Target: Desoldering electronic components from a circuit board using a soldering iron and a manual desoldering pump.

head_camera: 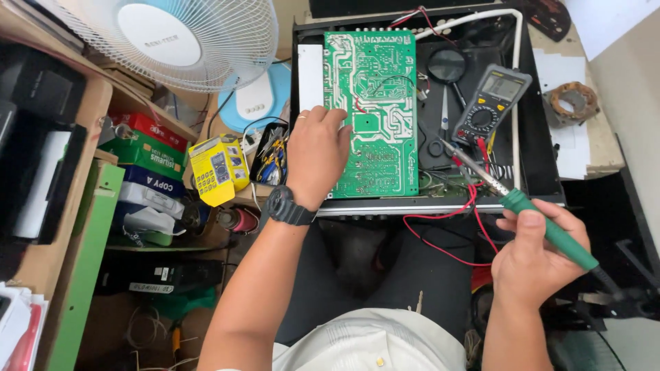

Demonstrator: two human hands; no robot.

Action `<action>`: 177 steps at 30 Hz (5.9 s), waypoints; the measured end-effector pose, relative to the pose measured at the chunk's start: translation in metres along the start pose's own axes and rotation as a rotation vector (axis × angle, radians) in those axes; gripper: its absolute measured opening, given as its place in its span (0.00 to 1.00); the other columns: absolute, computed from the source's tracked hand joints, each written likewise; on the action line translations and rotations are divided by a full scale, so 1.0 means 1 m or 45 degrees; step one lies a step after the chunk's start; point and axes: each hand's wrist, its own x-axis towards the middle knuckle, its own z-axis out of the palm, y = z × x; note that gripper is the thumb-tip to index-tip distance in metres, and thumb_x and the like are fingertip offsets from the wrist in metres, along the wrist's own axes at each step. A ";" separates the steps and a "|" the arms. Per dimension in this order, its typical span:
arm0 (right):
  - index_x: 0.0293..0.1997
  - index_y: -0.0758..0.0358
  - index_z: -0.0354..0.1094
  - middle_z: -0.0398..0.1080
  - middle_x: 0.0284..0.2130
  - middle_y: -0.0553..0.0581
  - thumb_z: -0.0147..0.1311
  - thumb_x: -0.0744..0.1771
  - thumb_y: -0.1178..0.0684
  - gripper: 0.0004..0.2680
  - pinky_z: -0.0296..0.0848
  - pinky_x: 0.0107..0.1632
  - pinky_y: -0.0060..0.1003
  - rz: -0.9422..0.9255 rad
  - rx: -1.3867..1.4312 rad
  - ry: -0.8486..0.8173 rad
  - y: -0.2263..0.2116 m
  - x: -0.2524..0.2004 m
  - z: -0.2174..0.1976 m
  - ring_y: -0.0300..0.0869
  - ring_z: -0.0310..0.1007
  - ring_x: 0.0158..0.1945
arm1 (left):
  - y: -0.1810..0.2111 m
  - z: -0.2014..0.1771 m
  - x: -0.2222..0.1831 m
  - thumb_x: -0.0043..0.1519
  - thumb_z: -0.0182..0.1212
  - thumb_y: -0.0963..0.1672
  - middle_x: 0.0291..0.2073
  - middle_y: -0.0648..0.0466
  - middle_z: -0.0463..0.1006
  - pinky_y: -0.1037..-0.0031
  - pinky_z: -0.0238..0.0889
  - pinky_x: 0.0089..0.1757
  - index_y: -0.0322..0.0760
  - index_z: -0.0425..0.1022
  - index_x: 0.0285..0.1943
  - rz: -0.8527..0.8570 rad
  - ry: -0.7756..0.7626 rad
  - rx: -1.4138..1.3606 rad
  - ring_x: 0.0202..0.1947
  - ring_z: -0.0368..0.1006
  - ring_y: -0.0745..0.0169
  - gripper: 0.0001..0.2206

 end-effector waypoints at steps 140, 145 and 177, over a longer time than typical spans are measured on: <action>0.70 0.60 0.71 0.82 0.51 0.64 0.56 0.77 0.50 0.12 0.86 0.57 0.44 -0.225 -0.317 -0.698 -0.019 0.090 0.082 0.50 0.86 0.54 | 0.014 -0.073 -0.024 0.70 0.74 0.45 0.72 0.06 0.66 0.26 0.68 0.59 0.15 0.46 0.91 -0.492 -0.252 -0.557 0.66 0.70 -0.02 0.47; 0.64 0.63 0.76 0.82 0.37 0.61 0.57 0.75 0.58 0.09 0.80 0.39 0.31 -0.039 -0.653 -0.237 -0.089 0.150 0.033 0.39 0.82 0.32 | -0.014 -0.038 -0.047 0.72 0.68 0.51 0.86 0.21 0.55 0.47 0.53 0.73 0.17 0.42 0.90 -0.371 -0.259 -0.510 0.83 0.56 0.21 0.47; 0.51 0.59 0.71 0.82 0.47 0.63 0.70 0.68 0.34 0.19 0.77 0.53 0.56 0.354 -1.311 -0.249 0.001 0.258 0.030 0.60 0.82 0.51 | -0.059 0.027 -0.072 0.74 0.69 0.34 0.72 0.19 0.70 0.47 0.76 0.58 0.09 0.67 0.82 -0.364 0.384 -0.884 0.60 0.78 0.22 0.27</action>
